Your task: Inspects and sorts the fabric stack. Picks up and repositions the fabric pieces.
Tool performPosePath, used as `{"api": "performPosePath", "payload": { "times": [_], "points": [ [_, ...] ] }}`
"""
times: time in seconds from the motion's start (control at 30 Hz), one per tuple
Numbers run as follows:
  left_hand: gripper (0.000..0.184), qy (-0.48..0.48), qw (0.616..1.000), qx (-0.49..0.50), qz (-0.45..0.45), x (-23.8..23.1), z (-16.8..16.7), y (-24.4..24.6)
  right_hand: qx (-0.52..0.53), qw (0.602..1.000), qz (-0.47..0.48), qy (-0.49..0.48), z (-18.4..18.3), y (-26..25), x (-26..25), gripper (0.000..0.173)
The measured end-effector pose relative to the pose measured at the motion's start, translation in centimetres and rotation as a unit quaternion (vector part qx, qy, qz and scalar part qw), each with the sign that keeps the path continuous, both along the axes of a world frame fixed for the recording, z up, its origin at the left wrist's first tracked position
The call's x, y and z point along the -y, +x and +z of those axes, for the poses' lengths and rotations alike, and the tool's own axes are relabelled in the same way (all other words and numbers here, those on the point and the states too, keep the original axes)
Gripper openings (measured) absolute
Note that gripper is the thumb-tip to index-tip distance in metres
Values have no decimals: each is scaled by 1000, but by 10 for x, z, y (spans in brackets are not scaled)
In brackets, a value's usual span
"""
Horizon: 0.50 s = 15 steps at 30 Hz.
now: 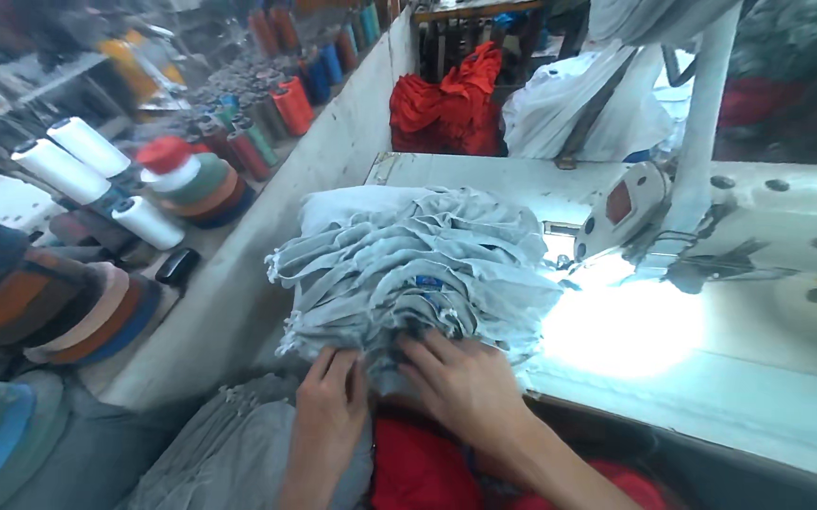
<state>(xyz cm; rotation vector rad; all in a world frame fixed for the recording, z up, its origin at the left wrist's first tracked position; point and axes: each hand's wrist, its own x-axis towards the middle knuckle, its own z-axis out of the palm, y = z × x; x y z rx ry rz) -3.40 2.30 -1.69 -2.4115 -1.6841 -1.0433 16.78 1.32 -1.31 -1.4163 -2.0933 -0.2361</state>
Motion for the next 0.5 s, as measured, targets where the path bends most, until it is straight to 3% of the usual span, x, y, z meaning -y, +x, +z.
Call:
{"api": "performPosePath", "payload": {
  "times": [0.1,0.27,0.5],
  "points": [
    [19,-23,999,39,-14,14,3,1,17,1000,6,-25,12,-10,3,27],
    [17,-64,993,95,-32,25,-6,1,10,999,40,15,-10,-14,-4,21],
    [21,-41,996,80,4,24,1,-20,-76,996,49,-24,-21,17,35,33]
  ]
}}
